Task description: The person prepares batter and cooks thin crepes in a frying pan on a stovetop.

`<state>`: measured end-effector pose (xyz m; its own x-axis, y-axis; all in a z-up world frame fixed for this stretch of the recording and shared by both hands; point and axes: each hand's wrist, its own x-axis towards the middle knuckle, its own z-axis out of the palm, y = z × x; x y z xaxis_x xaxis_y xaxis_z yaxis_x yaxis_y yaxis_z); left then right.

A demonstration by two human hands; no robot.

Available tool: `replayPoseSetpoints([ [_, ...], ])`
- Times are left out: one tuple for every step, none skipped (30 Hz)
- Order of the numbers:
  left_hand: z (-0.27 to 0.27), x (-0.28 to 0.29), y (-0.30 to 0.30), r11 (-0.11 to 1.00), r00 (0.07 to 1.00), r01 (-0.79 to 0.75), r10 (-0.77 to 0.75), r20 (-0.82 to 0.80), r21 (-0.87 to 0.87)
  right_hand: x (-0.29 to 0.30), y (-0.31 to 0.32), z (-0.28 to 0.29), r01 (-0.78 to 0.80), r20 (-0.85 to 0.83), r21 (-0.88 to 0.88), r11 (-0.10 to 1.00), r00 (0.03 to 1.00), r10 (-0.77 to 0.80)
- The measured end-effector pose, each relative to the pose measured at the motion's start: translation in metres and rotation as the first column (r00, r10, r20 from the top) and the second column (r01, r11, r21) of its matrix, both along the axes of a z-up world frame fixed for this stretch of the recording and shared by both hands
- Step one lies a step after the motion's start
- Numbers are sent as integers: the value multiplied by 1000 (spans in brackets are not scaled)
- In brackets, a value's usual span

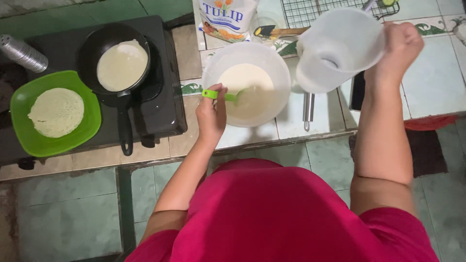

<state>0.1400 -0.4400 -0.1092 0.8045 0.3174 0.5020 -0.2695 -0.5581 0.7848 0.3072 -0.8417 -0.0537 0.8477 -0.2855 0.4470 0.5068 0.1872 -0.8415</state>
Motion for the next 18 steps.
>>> replayPoseSetpoints([
  [6, -3, -1, 1000, 1000, 5, -5, -1, -2, 3, -12, -6, 5, -1, -2, 1000, 1000, -5],
  [11, -6, -1, 1000, 997, -8, 9, -76, 10, 6, -25, -12, 34, 20, 49, 998, 999, -35],
  [17, -8, -2, 1000, 989, -19, 22, -149, 22, 9, -38, -18, 62, 43, 99, 993, 997, -67],
  [24, -10, -3, 1000, 989, -13, 15, -149, 20, 11, -49, -24, 69, 43, 97, 993, 996, -73],
  [31, -12, -3, 1000, 991, -5, 7, -133, 14, 13, -59, -30, 148, 43, 104, 984, 987, -153],
  [38, -15, -3, 1000, 993, 2, -1, -117, 9, 14, -69, -37, 225, 41, 111, 968, 972, -231],
  [36, -13, -3, 1000, 993, 6, -5, -116, 10, 14, -77, -44, 229, 41, 113, 967, 971, -235],
  [34, -12, -3, 999, 997, 36, -37, -65, -12, 14, -86, -52, 255, 57, 90, 963, 964, -261],
  [32, -12, -4, 997, 998, 67, -68, -15, -34, 13, -94, -60, 282, 71, 67, 957, 955, -286],
  [29, -10, -4, 997, 997, 71, -72, -17, -34, 12, -95, -65, 286, 69, 67, 956, 954, -290],
  [26, -7, -6, 998, 998, 56, -56, -1, -38, 12, -96, -69, 332, 27, 106, 937, 941, -336],
  [23, -5, -7, 998, 999, 42, -41, 15, -43, 11, -98, -73, 378, -18, 144, 915, 925, -379],
  [24, -4, -9, 998, 999, 46, -45, 16, -42, 11, -101, -75, 382, -17, 145, 913, 923, -383],
  [24, -2, -12, 998, 998, 55, -55, 8, -37, 11, -103, -77, 392, -38, 157, 906, 919, -391],
  [25, 0, -14, 997, 998, 65, -65, -1, -31, 11, -106, -79, 404, -60, 170, 899, 915, -399],
  [25, 0, -15, 997, 998, 70, -70, 0, -30, 14, -115, -84, 408, -60, 171, 897, 913, -404],
  [24, 0, -16, 995, 995, 98, -98, 5, -10, 17, -126, -89, 434, -25, 157, 887, 899, -436],
  [23, 1, -18, 992, 992, 126, -126, 9, 9, 19, -137, -93, 461, 11, 144, 876, 884, -467],
])
